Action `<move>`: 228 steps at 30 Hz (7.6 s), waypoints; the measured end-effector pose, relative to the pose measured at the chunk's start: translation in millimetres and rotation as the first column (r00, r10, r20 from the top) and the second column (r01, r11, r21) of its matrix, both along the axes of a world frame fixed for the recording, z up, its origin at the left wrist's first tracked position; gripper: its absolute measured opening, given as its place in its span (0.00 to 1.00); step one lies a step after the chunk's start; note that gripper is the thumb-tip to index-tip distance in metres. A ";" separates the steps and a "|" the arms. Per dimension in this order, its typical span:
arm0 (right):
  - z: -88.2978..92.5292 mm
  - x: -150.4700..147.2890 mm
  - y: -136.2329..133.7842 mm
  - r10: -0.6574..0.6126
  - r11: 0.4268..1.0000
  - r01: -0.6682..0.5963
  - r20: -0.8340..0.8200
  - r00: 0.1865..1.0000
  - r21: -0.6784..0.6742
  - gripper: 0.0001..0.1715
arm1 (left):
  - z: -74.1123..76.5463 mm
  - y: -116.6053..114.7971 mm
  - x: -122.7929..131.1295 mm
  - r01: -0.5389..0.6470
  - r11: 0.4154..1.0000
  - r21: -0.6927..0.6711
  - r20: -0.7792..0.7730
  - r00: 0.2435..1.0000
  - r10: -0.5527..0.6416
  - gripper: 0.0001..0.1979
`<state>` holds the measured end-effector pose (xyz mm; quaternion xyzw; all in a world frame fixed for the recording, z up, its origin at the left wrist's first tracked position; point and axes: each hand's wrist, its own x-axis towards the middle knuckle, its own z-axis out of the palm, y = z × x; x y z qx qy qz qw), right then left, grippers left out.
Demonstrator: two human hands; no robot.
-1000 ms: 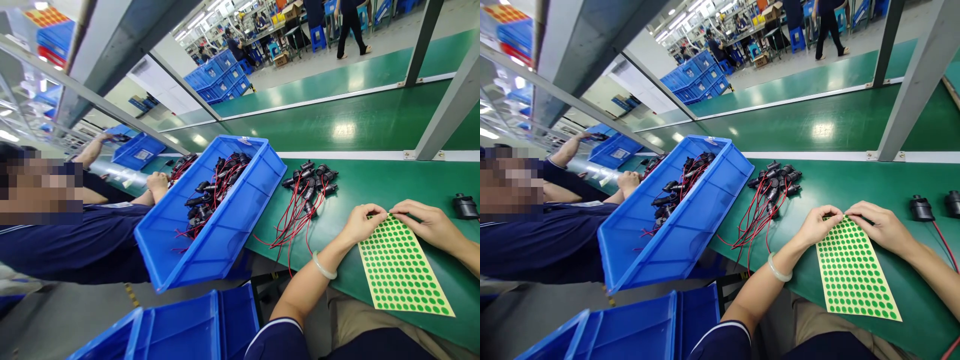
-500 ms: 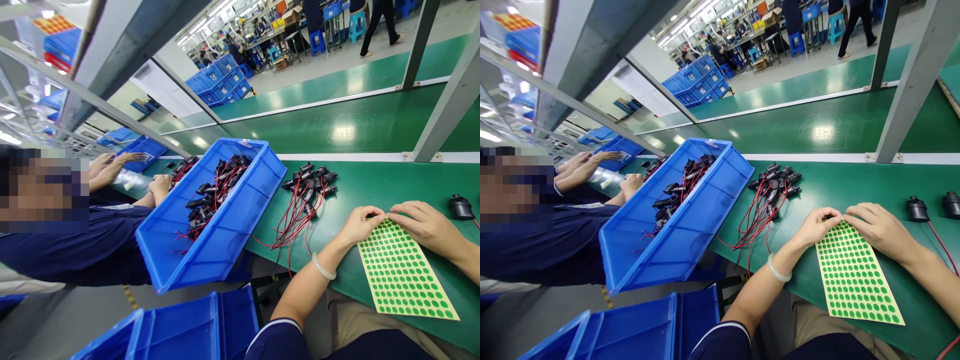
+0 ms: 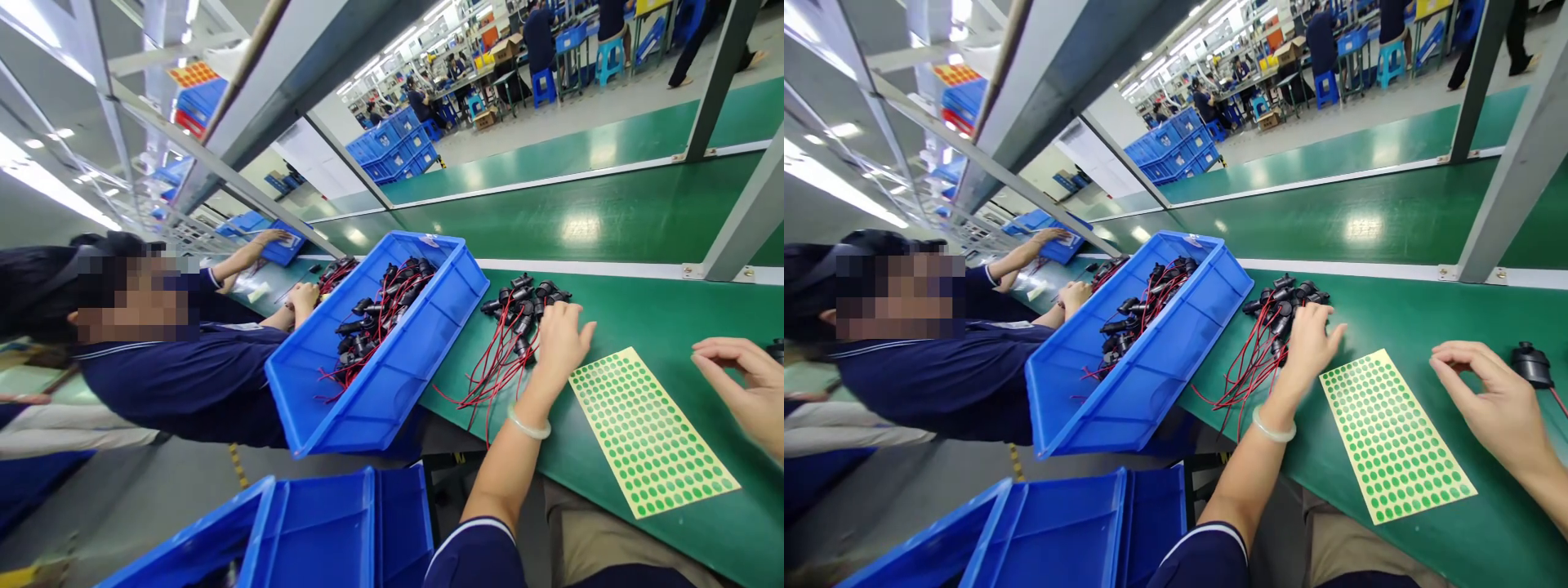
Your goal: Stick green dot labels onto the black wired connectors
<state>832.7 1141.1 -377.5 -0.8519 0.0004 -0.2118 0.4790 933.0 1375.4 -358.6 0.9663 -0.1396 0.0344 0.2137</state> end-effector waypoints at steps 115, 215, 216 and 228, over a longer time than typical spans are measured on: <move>40.1 -12.6 60.2 0.329 0.571 -0.021 -0.206 0.922 0.821 0.20 | 11.5 -24.6 -65.1 0.173 0.490 -0.854 -0.092 0.878 -0.470 0.25; -30.4 -5.4 -29.2 -0.410 0.800 0.359 -0.001 0.912 -0.481 0.24 | -4.8 -33.8 -76.9 0.562 0.804 0.196 -0.098 0.827 -0.554 0.25; -32.2 -4.8 -26.0 -0.404 0.784 0.346 -0.001 0.915 -0.515 0.23 | -8.3 -33.9 -80.3 0.577 0.786 0.221 -0.117 0.816 -0.566 0.31; -32.6 -1.6 -72.3 -0.408 0.622 0.335 0.072 0.910 -0.708 0.22 | -30.7 -40.2 -99.5 0.740 0.652 0.164 -0.127 0.672 -0.730 0.43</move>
